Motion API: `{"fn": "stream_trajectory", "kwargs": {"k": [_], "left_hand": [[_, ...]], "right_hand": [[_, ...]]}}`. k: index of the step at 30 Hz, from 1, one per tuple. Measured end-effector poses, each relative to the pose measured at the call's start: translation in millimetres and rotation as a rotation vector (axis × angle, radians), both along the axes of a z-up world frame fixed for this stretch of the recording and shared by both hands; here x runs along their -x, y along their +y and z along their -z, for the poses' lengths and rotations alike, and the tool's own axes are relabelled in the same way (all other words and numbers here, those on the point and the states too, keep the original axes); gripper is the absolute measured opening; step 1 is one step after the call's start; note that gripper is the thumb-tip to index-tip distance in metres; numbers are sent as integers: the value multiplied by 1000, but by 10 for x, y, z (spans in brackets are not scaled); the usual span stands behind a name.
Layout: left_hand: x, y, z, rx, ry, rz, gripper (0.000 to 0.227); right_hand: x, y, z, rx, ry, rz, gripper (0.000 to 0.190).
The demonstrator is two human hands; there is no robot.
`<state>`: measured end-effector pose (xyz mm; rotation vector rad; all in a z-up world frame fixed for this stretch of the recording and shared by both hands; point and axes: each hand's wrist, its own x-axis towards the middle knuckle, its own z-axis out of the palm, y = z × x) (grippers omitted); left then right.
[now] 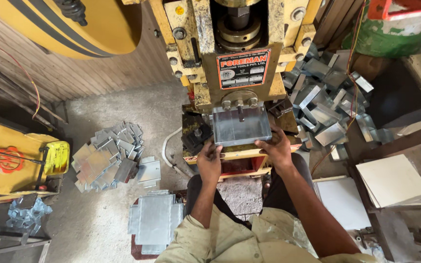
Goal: The person repeatedly picks up rectangular metal sheets from a stack, places them into a yellow industrial press machine, and removes them after processing. The person stacks the processed sheets on the floor to the left.
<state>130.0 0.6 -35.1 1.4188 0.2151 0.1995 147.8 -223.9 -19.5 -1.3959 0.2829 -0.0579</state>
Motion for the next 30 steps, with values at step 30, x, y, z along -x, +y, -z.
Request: {"fn": "stream_trajectory", "kwargs": {"k": [30], "left_hand": [[1120, -88, 299, 200, 109, 499, 68]], "right_hand": [[764, -269, 275, -323, 229, 230, 49]]}}
